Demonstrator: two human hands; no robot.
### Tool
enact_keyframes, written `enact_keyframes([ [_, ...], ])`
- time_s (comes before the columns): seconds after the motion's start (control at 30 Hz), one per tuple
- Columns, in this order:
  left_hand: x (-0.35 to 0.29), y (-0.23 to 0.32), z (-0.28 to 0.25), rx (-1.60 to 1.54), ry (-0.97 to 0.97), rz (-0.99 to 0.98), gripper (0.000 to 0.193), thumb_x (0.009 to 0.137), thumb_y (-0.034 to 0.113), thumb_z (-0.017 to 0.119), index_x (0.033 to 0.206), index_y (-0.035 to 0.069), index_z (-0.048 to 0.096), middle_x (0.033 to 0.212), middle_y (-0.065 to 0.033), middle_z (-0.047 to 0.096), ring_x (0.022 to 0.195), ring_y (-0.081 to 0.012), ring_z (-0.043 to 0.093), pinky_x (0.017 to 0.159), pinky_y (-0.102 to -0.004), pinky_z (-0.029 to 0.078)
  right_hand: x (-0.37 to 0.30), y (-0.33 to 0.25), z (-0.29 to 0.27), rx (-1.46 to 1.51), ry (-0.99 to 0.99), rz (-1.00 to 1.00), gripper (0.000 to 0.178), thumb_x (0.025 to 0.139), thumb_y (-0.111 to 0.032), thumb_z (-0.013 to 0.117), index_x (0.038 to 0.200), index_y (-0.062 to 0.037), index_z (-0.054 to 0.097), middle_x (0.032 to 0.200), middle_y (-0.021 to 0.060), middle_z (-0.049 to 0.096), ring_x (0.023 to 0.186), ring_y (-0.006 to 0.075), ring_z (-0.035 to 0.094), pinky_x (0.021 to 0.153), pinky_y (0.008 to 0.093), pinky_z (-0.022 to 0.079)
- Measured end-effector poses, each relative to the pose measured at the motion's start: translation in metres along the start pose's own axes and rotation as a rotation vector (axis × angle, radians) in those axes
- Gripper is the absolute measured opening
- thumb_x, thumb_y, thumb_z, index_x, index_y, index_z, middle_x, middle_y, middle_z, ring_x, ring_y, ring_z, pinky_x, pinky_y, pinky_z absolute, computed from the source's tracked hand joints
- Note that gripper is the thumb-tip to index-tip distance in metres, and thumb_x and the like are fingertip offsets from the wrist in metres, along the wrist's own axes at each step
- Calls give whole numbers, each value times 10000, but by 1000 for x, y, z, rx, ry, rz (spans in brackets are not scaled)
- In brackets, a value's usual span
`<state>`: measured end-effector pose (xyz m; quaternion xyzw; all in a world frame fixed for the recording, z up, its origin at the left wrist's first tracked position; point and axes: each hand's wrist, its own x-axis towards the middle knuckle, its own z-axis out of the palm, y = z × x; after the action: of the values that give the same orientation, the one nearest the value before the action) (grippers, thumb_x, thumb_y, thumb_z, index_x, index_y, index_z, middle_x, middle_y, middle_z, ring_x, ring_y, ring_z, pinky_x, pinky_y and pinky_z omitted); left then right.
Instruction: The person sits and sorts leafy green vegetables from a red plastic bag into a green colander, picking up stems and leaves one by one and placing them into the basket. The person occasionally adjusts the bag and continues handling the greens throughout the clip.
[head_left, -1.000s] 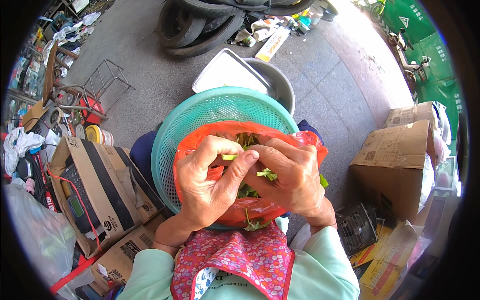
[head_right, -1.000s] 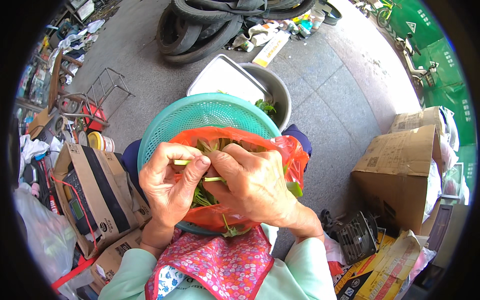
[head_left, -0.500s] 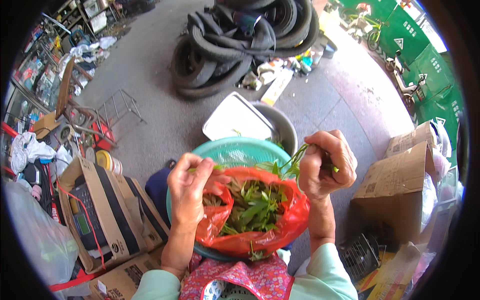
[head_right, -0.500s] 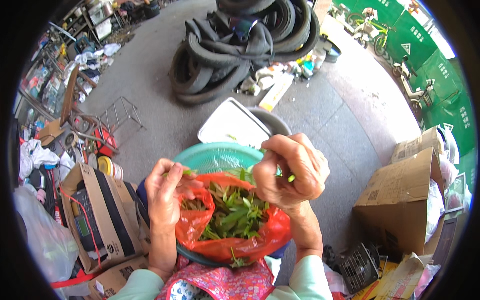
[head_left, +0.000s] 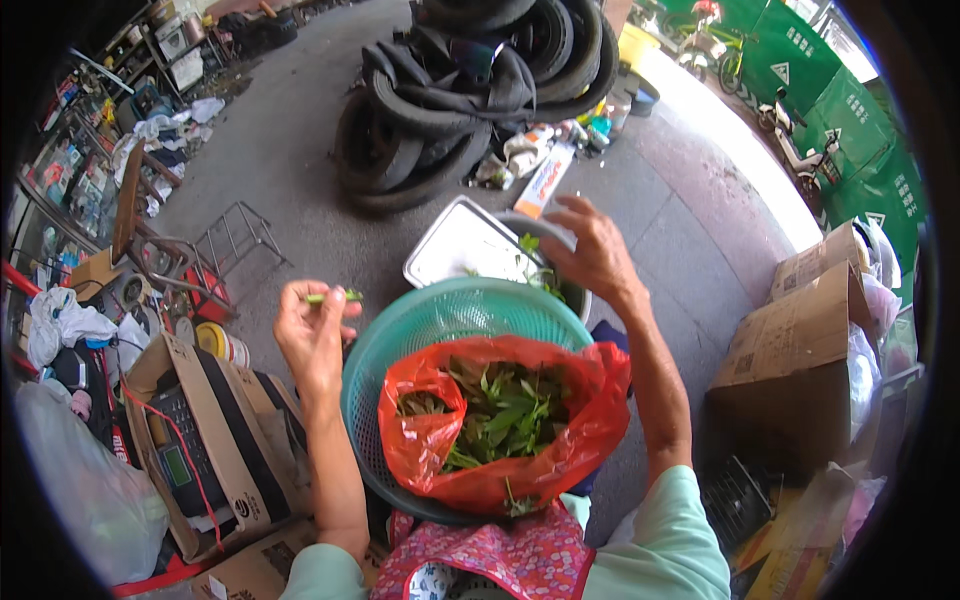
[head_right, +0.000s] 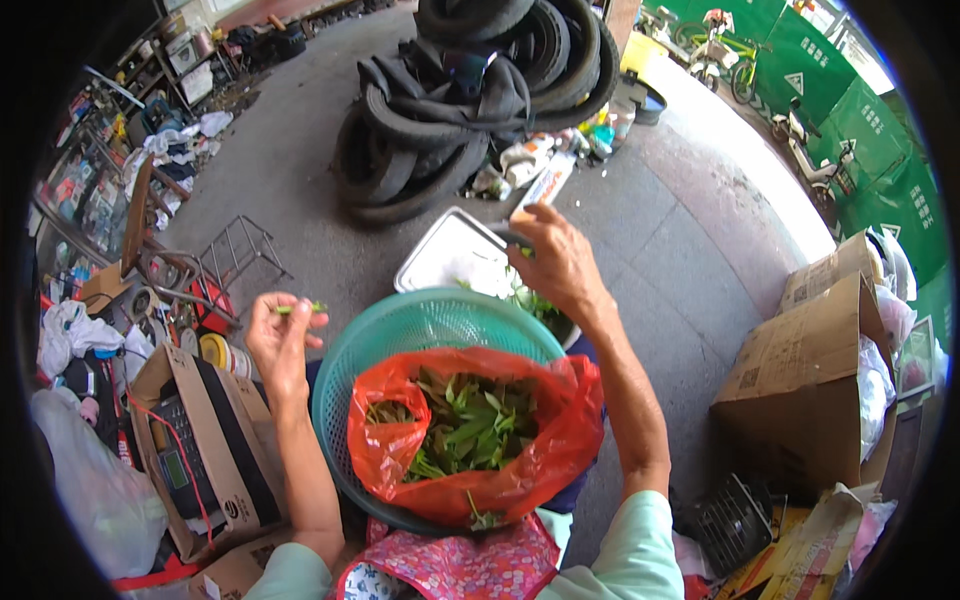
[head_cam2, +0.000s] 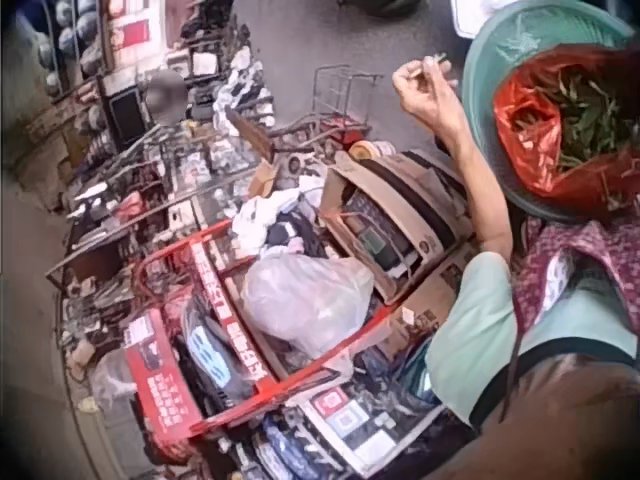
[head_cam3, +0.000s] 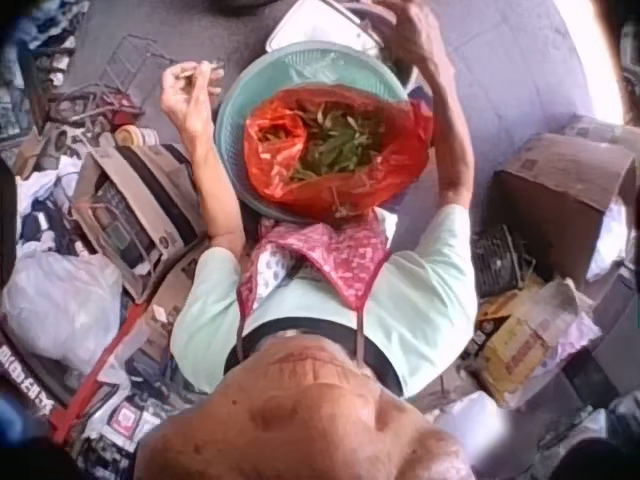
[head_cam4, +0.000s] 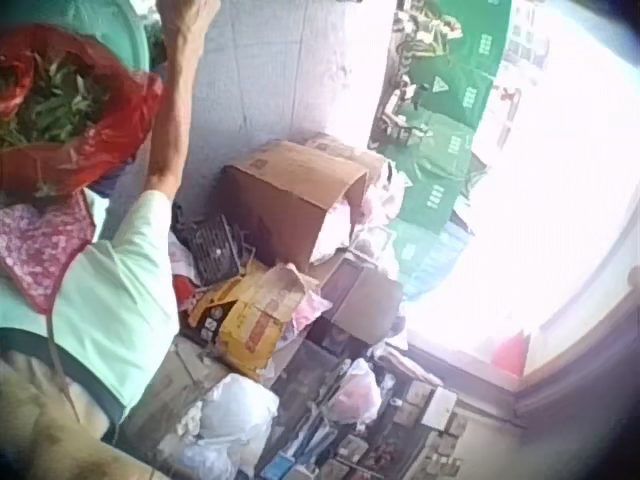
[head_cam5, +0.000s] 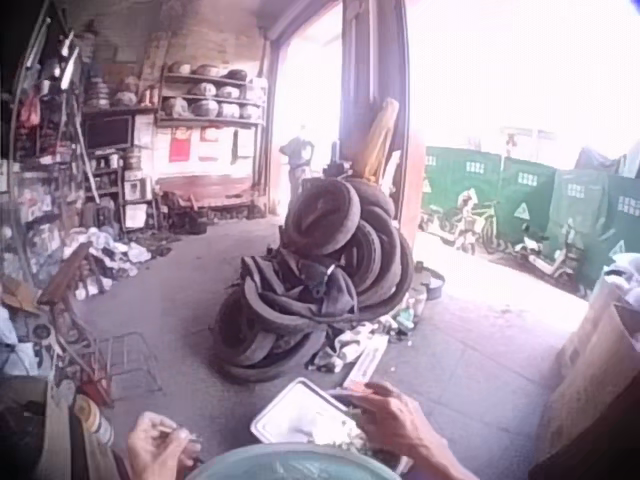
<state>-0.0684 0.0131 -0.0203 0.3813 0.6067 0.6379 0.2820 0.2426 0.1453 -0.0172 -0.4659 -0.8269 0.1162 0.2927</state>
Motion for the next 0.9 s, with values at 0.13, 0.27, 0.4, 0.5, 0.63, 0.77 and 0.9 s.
enact_keyframes([
  [0.13,31,-20,-12,191,-47,-22,152,896,86,645,1010,32,560,870,-68,676,734,-150,692,535,-223,489,-68,-88,-72,276,-118,-50,216,803,-125,735,986,-14,705,1028,155,670,816,285,691,707,365,549],
  [0.27,40,-42,-22,366,-247,-105,174,883,25,601,1050,-23,587,877,-101,672,736,-158,685,558,-260,517,-139,-140,-68,270,-717,-248,339,809,-271,723,1060,-53,657,769,80,618,665,271,650,559,382,526],
  [0.4,50,-53,-5,467,-347,-93,182,866,30,609,1042,-13,629,897,-106,684,734,-157,681,573,-272,524,-199,-151,-15,155,-701,-158,371,786,-165,676,1094,20,587,779,123,631,656,301,660,527,402,515],
  [0.5,55,-59,-5,549,-405,-72,210,853,61,627,1050,-7,652,921,-123,696,748,-171,681,610,-300,533,-192,-141,-25,401,-661,-70,380,788,-84,641,1151,6,579,800,116,659,659,304,665,550,405,521],
  [0.63,53,-65,-12,720,-454,80,310,830,134,667,1108,-2,662,966,-164,705,774,-218,687,702,-348,533,-163,-136,-55,791,-627,400,490,800,27,691,1271,5,558,877,88,723,672,117,667,600,260,526],
  [0.77,44,-50,-14,868,-217,276,307,872,121,661,1139,-31,648,967,-94,685,672,-108,623,634,-274,500,-159,-131,-45,1244,-286,692,494,880,-38,687,1320,40,476,871,74,697,742,96,642,655,223,519],
  [0.9,-10,28,10,453,-122,222,143,915,96,646,994,-4,710,797,-29,681,617,-57,567,530,-203,433,-149,-129,-31,1222,-98,642,506,867,-1,697,1311,71,465,910,89,694,843,117,659,753,244,523],
])
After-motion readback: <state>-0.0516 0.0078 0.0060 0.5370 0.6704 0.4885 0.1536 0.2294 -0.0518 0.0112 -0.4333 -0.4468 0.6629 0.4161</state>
